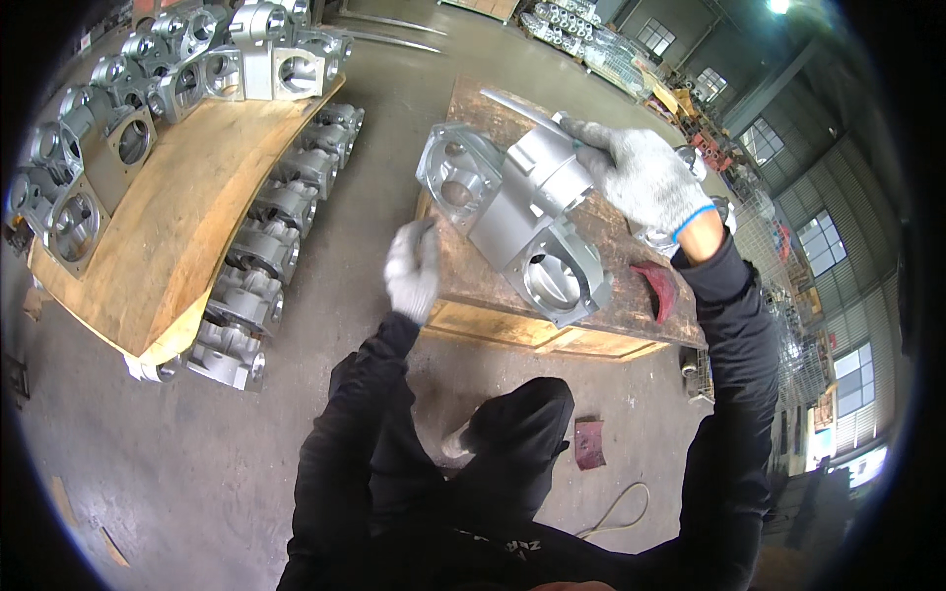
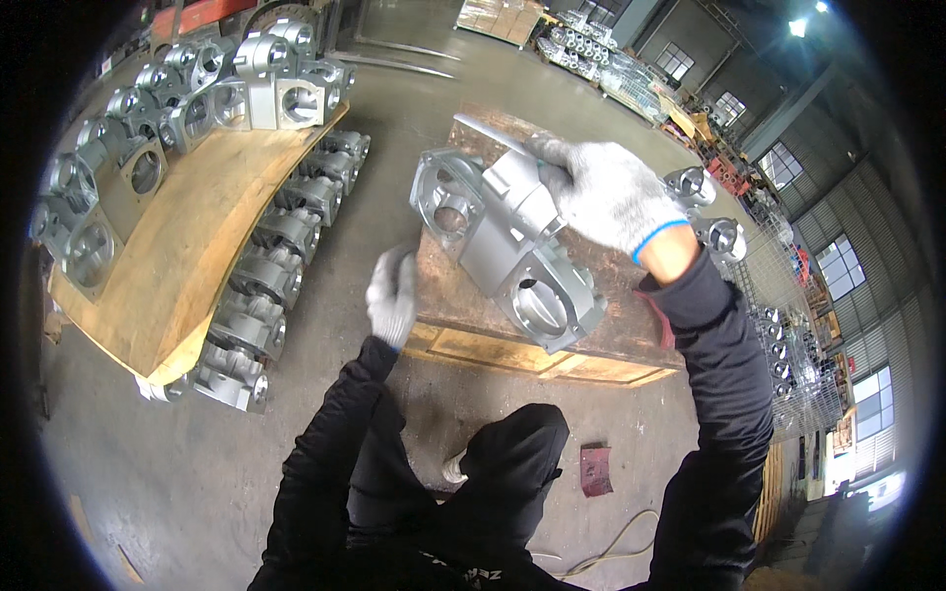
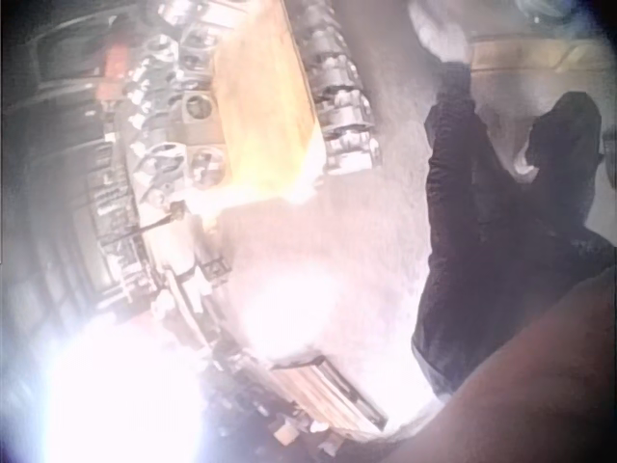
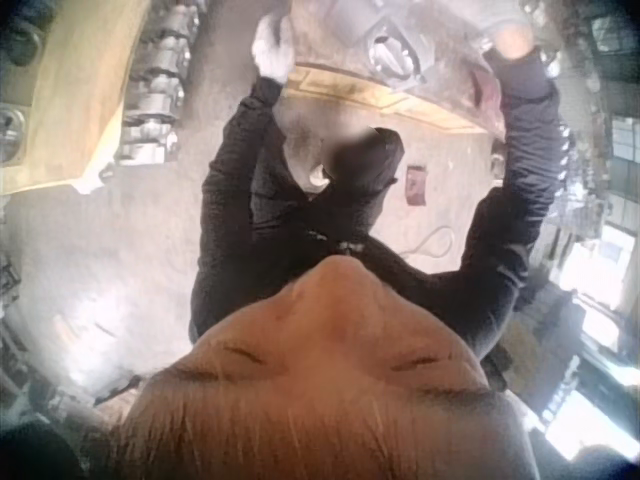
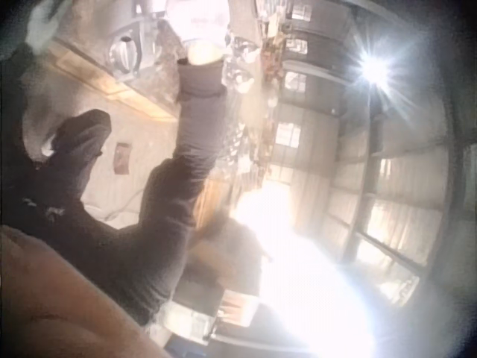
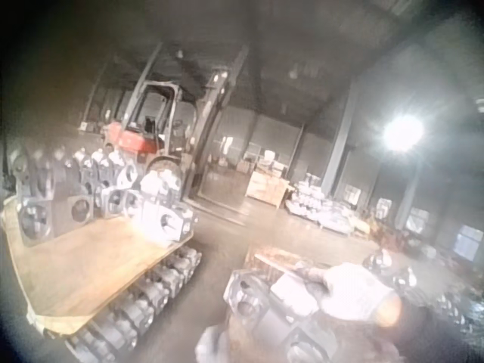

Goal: The person uses a metal file to deburr the edges and surfaces of a machined metal part. They rotate the part frequently to reach different edges and corners, then place the finished part on a wooden table with other similar parts.

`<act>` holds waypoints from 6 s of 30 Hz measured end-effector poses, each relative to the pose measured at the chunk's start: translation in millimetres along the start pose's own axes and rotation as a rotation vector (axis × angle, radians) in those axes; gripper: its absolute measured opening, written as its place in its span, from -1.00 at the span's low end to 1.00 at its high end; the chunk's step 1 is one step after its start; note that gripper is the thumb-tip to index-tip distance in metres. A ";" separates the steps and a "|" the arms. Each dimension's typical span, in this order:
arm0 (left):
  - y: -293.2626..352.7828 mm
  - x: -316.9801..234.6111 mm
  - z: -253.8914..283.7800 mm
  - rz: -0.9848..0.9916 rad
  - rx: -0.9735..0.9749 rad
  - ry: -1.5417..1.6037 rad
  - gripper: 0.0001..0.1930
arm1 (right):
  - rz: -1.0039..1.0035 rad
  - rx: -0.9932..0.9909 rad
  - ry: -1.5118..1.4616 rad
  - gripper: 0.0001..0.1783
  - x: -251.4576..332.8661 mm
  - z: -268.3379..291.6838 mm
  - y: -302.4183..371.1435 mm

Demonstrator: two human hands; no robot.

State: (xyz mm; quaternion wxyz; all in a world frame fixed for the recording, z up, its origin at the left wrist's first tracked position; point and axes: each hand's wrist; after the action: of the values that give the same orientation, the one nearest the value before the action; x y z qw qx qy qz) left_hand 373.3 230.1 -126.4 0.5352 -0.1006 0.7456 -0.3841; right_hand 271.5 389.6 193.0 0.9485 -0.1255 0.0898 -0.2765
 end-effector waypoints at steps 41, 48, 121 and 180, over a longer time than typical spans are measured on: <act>-102.9 -69.2 -42.1 0.203 0.078 0.296 -0.58 | -0.101 0.355 -0.335 -0.48 -41.1 30.1 45.2; -51.5 -34.1 -2.6 0.257 -0.254 0.376 -0.60 | 0.061 0.402 -0.188 -0.51 -19.2 32.7 24.4; -88.1 -28.0 -41.4 0.199 -0.199 0.533 -0.32 | 0.200 0.183 -0.105 -0.67 49.8 -7.5 -9.8; 30.5 -10.2 101.6 0.609 -0.365 0.346 -0.42 | -0.759 -0.186 -1.390 -0.46 -10.7 -231.1 342.3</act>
State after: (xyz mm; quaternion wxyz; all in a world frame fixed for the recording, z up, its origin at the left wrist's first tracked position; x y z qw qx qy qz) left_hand 474.3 209.5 -153.2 0.4645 0.0980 0.8765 -0.0801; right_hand 379.1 631.1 -124.5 0.6141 -0.3697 -0.5486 -0.4304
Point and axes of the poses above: each hand's wrist, its own y-axis away from the middle knuckle, its own z-axis out of the back of the hand, x = y × z, and after that the axes turned 10 degrees about -z, right-handed
